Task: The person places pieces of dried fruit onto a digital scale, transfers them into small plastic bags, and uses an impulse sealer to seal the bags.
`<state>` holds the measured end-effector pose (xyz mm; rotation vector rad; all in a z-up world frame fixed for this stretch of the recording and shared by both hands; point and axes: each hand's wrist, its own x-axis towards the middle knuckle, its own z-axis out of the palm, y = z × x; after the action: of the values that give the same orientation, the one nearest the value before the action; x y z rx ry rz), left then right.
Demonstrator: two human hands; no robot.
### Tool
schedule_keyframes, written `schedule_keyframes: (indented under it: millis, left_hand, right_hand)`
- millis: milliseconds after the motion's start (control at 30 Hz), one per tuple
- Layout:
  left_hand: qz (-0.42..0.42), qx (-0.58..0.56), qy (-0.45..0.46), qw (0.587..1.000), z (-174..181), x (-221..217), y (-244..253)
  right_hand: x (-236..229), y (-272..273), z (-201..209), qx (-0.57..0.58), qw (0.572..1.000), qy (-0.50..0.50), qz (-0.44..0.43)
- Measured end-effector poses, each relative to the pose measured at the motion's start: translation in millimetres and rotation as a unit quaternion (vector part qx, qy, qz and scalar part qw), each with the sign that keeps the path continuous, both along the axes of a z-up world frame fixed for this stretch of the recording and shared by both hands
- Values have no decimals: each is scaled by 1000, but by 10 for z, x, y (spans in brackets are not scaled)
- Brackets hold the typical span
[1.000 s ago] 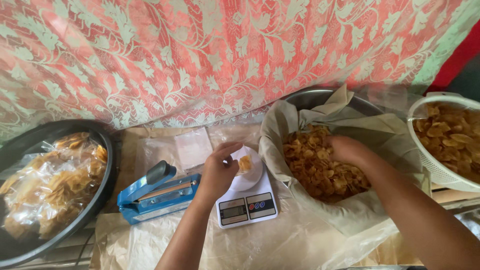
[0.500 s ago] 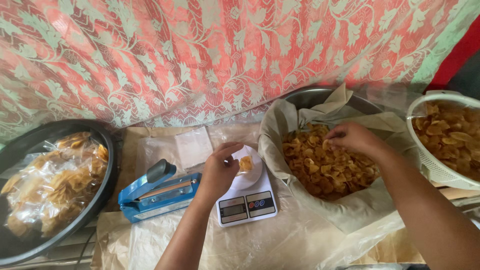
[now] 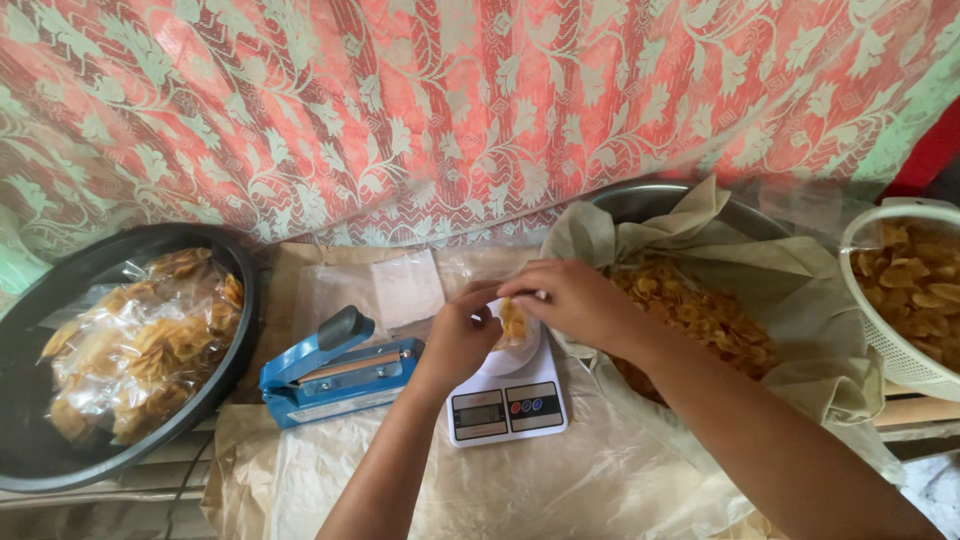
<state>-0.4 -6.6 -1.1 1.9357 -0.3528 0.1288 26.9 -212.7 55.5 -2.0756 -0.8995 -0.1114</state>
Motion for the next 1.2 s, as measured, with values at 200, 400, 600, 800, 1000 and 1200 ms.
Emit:
schedule_keyframes:
  millis: [200,400,600,800,1000,1200]
  left_hand:
    - [-48,-96,51,993,-181,131,237]
    - [9,11,22,1000,97,103,361]
    - [89,136,-106,981,347,-21,225]
    - [81,123,-127,981,310,3,208]
    - [79,82,-127,985,257,25,181]
    - [71,74,-83,991,289,34,153]
  right_hand:
    - [26,145,-100,-148,982,-108,54]
    - [-54,191,80,-290,933,-211,19]
    - [184,-232,22,-127,984,-114,60]
    - [422,-1050,-1011,-252,965,58,-41]
    - [253,-1873,-1708,-348,917,180,-78]
    - [382,-2722,-1550,-346,909,149,-179]
